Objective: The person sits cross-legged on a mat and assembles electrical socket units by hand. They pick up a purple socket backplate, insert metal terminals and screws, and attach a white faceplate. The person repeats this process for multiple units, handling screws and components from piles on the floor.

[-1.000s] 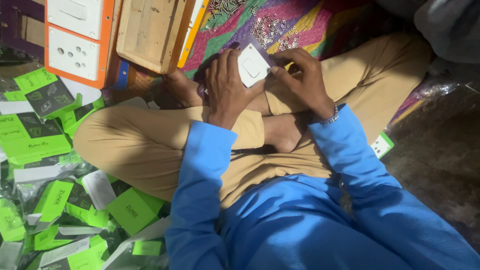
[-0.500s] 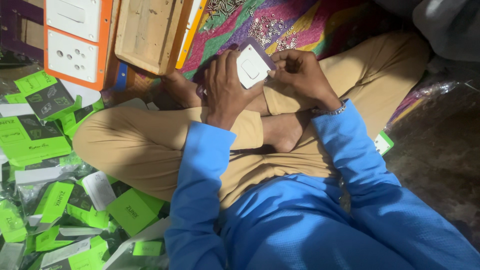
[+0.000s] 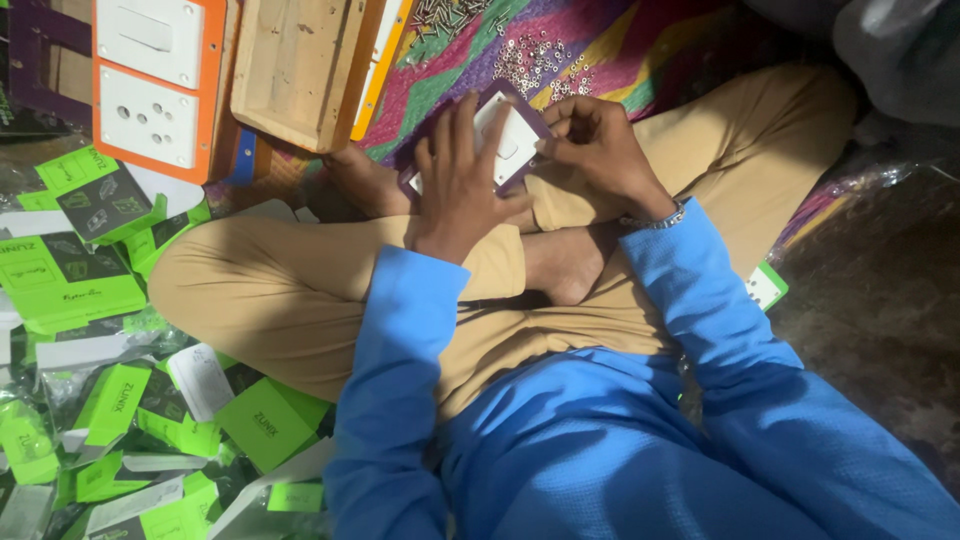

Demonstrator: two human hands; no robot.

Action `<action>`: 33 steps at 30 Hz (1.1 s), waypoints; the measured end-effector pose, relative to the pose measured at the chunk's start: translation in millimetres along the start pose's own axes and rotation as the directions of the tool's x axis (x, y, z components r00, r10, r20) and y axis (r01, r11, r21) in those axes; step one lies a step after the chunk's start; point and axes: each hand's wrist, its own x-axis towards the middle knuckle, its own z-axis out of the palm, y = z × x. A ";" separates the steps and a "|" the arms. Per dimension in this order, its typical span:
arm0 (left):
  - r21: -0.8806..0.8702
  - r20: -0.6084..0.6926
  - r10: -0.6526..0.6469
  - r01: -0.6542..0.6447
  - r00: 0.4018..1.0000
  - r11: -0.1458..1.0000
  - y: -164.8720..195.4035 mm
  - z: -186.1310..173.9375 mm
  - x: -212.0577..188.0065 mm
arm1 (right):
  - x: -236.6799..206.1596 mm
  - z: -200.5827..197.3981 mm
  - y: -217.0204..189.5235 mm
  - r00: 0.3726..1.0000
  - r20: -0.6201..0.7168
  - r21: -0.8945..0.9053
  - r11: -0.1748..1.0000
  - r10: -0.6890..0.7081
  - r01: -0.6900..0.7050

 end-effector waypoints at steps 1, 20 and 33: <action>0.033 0.032 0.032 -0.033 0.999 0.999 1.2 -0.3 -1.4 | 0.4 0.5 0.0 0.999 -0.028 0.039 0.999 0.017 -0.016; -0.934 -0.182 -0.247 -0.089 0.952 0.347 -8.9 9.0 -7.4 | 47.7 -46.2 -5.8 0.857 0.226 -0.857 0.323 -0.464 0.401; -0.834 0.349 -0.265 0.169 0.899 -0.524 -1.1 18.5 -21.5 | 64.4 -22.9 32.6 0.894 0.135 -0.924 0.271 -0.427 0.269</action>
